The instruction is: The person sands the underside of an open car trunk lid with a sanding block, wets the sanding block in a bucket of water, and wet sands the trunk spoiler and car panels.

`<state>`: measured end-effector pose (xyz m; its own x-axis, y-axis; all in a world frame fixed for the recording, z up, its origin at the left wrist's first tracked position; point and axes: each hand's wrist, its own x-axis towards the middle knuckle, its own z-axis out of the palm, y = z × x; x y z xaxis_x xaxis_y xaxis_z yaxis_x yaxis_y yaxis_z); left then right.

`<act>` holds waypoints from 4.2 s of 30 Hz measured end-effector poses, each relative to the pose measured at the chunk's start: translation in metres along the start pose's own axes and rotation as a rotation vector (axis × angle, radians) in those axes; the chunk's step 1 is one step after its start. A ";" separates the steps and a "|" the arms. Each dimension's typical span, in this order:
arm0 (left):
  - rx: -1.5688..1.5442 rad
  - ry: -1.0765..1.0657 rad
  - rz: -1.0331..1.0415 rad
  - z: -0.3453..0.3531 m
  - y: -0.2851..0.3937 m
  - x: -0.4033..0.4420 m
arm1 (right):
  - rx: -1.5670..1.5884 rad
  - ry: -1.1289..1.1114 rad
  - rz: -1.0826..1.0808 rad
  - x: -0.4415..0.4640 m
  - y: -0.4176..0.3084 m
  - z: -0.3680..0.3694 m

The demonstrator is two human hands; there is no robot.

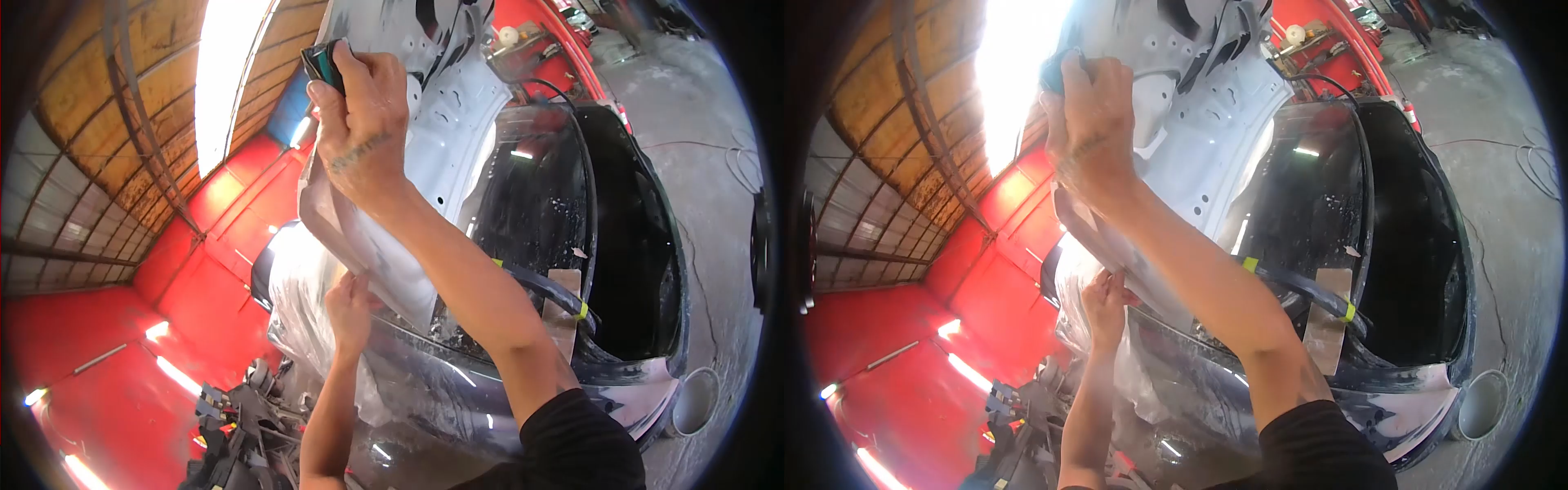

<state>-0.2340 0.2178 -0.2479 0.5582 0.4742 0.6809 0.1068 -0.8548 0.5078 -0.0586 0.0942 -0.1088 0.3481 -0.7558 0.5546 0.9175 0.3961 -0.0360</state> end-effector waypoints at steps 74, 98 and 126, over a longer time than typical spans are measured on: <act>-0.082 -0.036 -0.043 -0.008 -0.002 -0.003 | 0.016 0.117 0.127 -0.071 0.005 0.006; -0.022 0.001 -0.017 -0.005 -0.003 -0.001 | -0.038 0.134 0.139 -0.079 0.001 0.006; -0.079 -0.019 0.008 -0.002 -0.004 -0.003 | 0.071 0.126 0.239 -0.087 0.016 0.017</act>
<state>-0.2378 0.2209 -0.2507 0.5742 0.4629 0.6753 0.0376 -0.8389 0.5431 -0.0778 0.1754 -0.1439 0.5779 -0.6939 0.4294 0.7925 0.6027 -0.0926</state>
